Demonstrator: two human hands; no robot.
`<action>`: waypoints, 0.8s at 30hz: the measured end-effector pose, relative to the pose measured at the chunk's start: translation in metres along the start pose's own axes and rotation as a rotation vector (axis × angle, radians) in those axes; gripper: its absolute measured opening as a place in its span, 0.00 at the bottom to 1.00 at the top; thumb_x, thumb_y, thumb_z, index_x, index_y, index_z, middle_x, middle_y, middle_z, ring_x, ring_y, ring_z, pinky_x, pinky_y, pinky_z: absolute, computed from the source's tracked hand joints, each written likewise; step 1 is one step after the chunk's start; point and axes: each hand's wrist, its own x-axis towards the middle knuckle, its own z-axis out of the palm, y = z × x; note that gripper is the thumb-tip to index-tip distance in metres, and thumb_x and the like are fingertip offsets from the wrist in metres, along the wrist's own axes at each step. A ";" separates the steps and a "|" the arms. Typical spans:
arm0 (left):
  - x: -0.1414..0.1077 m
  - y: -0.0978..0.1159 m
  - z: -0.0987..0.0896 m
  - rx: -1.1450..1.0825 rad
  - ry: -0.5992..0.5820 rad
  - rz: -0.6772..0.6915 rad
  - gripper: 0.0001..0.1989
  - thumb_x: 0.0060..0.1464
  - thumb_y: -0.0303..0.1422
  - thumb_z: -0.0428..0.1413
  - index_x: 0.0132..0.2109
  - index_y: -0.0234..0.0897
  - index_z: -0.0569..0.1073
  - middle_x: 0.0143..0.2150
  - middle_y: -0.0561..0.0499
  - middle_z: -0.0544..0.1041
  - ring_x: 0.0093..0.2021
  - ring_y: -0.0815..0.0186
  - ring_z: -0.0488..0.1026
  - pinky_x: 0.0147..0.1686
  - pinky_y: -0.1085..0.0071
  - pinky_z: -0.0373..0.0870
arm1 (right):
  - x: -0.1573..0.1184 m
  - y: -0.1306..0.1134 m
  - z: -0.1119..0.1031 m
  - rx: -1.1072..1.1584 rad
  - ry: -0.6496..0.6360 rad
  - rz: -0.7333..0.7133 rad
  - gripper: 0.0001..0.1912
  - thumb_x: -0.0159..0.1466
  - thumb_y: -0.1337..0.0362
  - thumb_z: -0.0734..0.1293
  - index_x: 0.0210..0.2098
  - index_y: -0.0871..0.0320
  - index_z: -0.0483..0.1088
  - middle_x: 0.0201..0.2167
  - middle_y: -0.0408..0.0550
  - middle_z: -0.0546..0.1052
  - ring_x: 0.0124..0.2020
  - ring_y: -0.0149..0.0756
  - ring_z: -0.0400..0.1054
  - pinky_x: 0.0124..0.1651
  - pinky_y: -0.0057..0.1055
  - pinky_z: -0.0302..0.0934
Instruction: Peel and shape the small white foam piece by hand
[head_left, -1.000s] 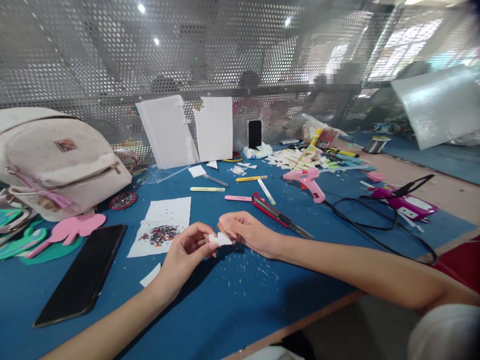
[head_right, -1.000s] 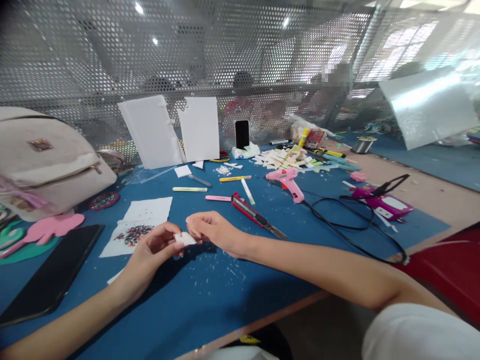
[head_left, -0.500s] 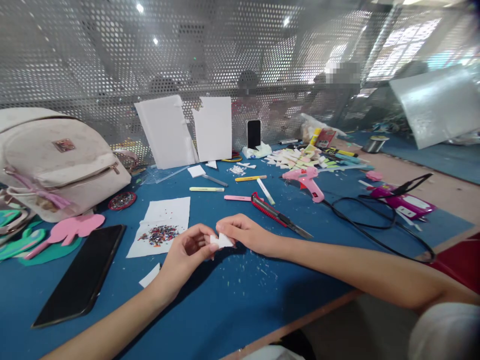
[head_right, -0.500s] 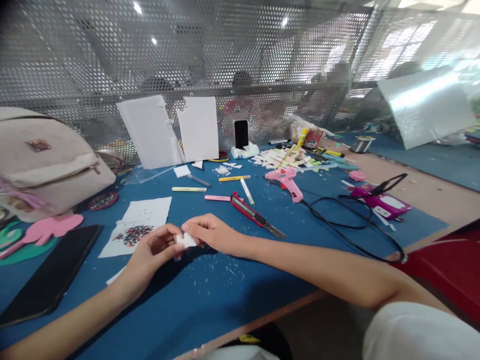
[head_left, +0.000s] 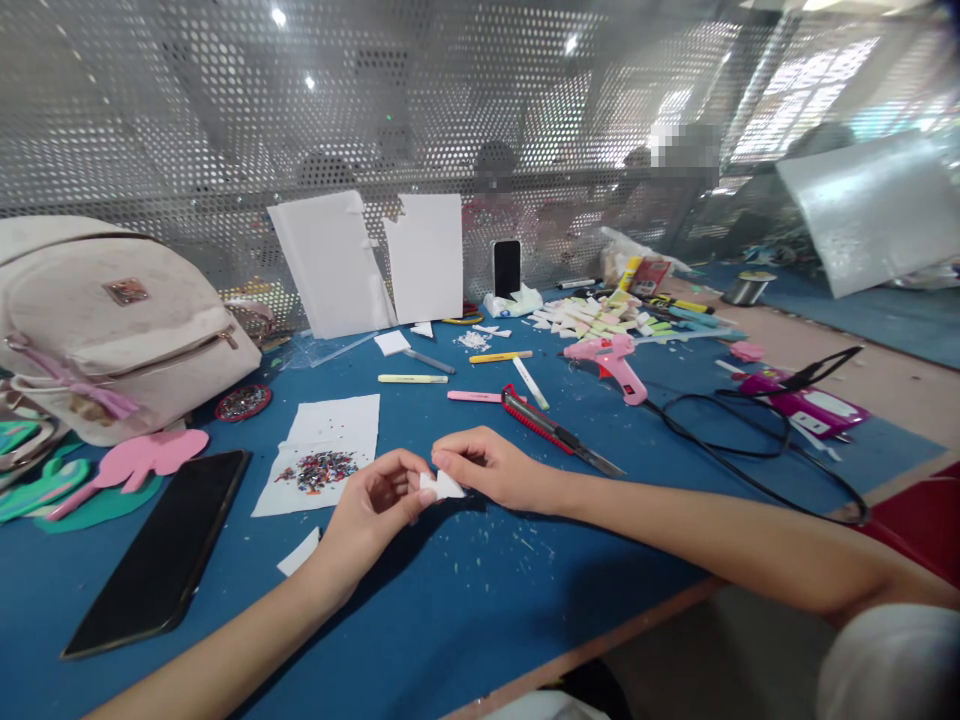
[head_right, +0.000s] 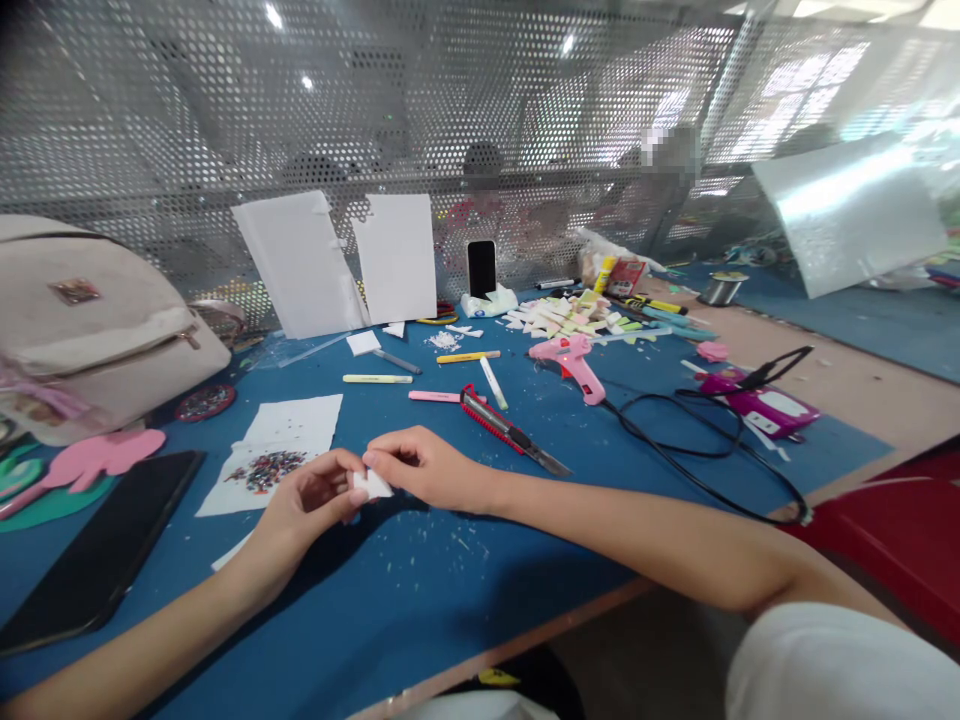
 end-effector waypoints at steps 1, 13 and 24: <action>0.000 0.000 0.000 0.008 0.004 0.009 0.13 0.51 0.39 0.66 0.35 0.36 0.73 0.27 0.55 0.69 0.27 0.71 0.63 0.27 0.76 0.60 | 0.000 0.000 0.000 0.014 0.000 0.010 0.25 0.70 0.46 0.59 0.26 0.59 0.61 0.23 0.38 0.56 0.26 0.27 0.50 0.29 0.27 0.46; -0.001 -0.005 -0.004 -0.018 0.117 0.046 0.11 0.54 0.38 0.65 0.38 0.38 0.73 0.30 0.55 0.72 0.27 0.70 0.68 0.29 0.75 0.66 | 0.002 0.008 0.006 0.418 0.111 0.157 0.28 0.64 0.44 0.66 0.20 0.58 0.56 0.19 0.35 0.57 0.22 0.25 0.52 0.27 0.26 0.47; 0.000 -0.010 -0.006 -0.047 0.142 0.060 0.10 0.56 0.37 0.64 0.40 0.38 0.73 0.29 0.56 0.72 0.27 0.72 0.68 0.29 0.77 0.64 | 0.001 0.015 0.013 0.537 0.090 0.166 0.25 0.65 0.47 0.67 0.23 0.59 0.60 0.19 0.35 0.60 0.20 0.23 0.52 0.26 0.26 0.51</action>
